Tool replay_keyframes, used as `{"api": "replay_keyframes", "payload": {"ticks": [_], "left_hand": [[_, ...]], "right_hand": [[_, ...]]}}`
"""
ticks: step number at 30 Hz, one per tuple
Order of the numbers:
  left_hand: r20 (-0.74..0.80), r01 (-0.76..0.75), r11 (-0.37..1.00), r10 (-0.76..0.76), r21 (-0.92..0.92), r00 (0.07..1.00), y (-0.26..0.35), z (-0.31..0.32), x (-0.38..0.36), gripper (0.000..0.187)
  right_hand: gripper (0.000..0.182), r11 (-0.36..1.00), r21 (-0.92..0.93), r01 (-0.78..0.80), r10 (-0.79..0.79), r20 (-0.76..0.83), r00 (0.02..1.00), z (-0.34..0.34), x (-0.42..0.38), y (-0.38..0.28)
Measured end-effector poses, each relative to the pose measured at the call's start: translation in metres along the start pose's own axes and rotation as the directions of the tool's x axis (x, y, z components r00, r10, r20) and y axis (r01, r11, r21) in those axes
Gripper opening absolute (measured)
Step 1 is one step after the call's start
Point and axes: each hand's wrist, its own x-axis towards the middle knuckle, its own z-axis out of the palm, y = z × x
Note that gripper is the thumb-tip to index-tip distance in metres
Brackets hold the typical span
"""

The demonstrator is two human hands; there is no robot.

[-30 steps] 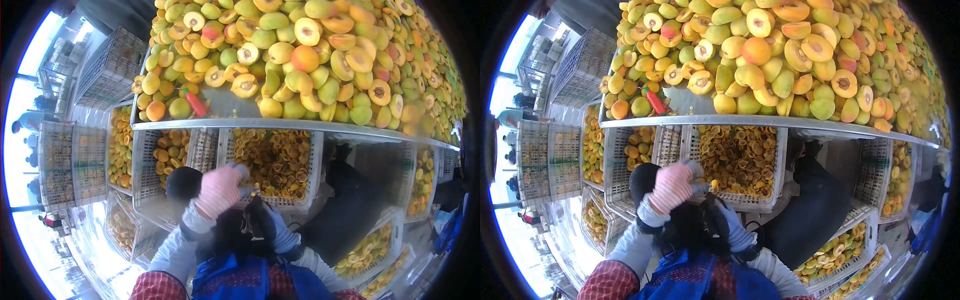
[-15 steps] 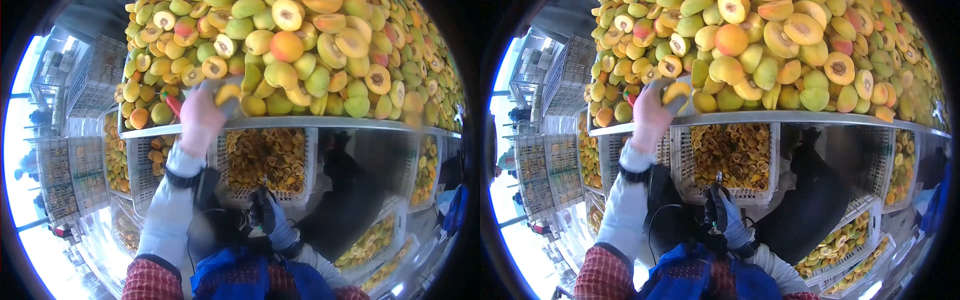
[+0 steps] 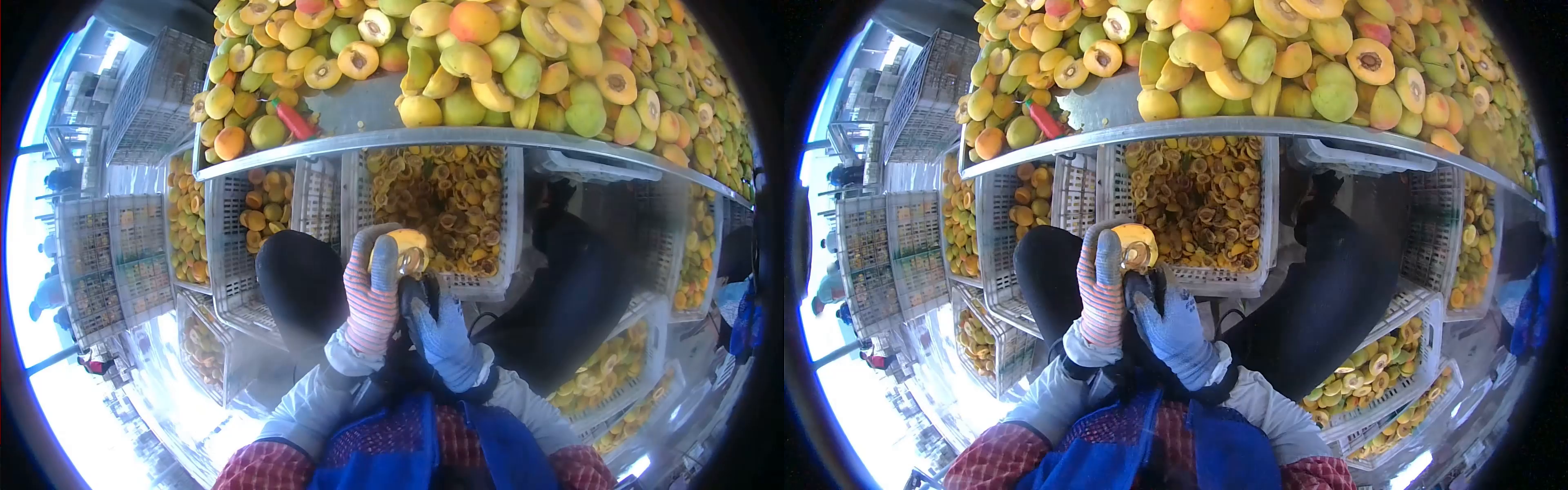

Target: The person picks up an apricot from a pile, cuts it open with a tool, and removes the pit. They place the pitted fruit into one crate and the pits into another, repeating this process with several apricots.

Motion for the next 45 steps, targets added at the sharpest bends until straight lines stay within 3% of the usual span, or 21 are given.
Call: {"api": "replay_keyframes", "payload": {"ticks": [6,9,12,15,17,20,24,26,27,28,29,31,32,35,40,43,45], "left_hand": [[-0.109,-0.1,0.994,0.096,-0.033,0.989,0.0,0.004,-0.015,0.039],[-0.084,-0.097,0.995,0.094,-0.024,0.992,-0.002,0.0,-0.017,0.039],[-0.066,-0.081,0.997,0.081,-0.006,0.995,-0.001,-0.003,-0.019,0.038],[-0.035,-0.047,0.999,0.048,0.017,0.998,0.0,-0.005,-0.019,0.037],[-0.016,-0.013,1.0,0.013,-0.003,1.0,-0.001,-0.005,-0.02,0.036],[0.101,0.012,0.999,-0.016,0.04,0.995,0.0,-0.011,-0.016,0.041],[0.315,0.209,0.978,-0.199,0.0,0.928,0.017,-0.019,-0.004,0.042],[0.318,0.198,0.979,-0.202,0.044,0.926,0.02,-0.021,-0.001,0.042],[0.318,0.192,0.979,-0.203,0.065,0.926,0.021,-0.022,-0.001,0.042],[0.274,0.119,0.989,-0.139,0.091,0.952,0.015,-0.021,-0.001,0.039],[0.281,0.008,0.986,-0.055,0.164,0.958,0.014,-0.022,-0.001,0.037],[0.315,-0.21,0.931,0.111,0.3,0.943,0.012,-0.022,0.001,0.034],[0.344,-0.33,0.892,0.219,0.308,0.913,0.008,-0.023,0.003,0.031],[0.422,-0.414,0.82,0.239,0.396,0.875,0.008,-0.025,0.006,0.031],[0.342,0.053,0.99,-0.096,0.131,0.935,-0.01,-0.03,0.0,0.029],[0.324,0.064,0.987,-0.108,0.145,0.94,-0.016,-0.033,-0.002,0.029],[0.332,0.137,0.97,-0.198,0.199,0.922,-0.017,-0.037,0.002,0.03]], "right_hand": [[0.042,0.963,-0.175,0.206,-0.224,-0.084,0.971,0.005,-0.003,-0.011],[0.042,0.866,-0.362,0.344,-0.351,0.05,0.935,0.001,-0.007,-0.005],[0.042,0.982,-0.075,0.175,-0.17,0.063,0.983,-0.004,-0.006,-0.012],[0.043,0.983,0.0,0.186,-0.184,0.106,0.977,-0.01,-0.005,-0.017],[0.042,0.994,0.107,-0.016,-0.002,0.166,0.986,-0.004,-0.013,0.017],[0.042,0.968,0.201,-0.152,0.101,0.243,0.965,-0.014,-0.015,0.003],[0.04,0.77,0.555,-0.315,0.193,0.267,0.944,-0.011,-0.018,0.007],[0.037,0.677,0.677,-0.288,0.15,0.256,0.955,-0.003,-0.019,0.006],[0.035,0.589,0.723,-0.361,0.149,0.341,0.928,-0.004,-0.017,0.002],[0.034,0.496,0.75,-0.438,0.148,0.424,0.894,-0.004,-0.014,-0.002],[0.034,0.327,0.723,-0.609,0.155,0.594,0.789,-0.015,-0.01,-0.008],[0.036,0.161,0.634,-0.756,0.113,0.749,0.653,-0.022,-0.008,-0.02],[0.038,0.171,0.626,-0.76,0.1,0.757,0.646,-0.021,-0.009,-0.025],[0.04,0.165,0.594,-0.787,0.139,0.776,0.615,-0.02,-0.009,-0.03],[0.041,0.32,0.494,-0.809,0.278,0.767,0.578,-0.022,-0.01,-0.03],[0.042,0.363,0.458,-0.811,0.358,0.735,0.576,-0.019,-0.009,-0.025],[0.041,0.378,0.443,-0.813,0.413,0.706,0.576,-0.018,-0.011,-0.023]]}}
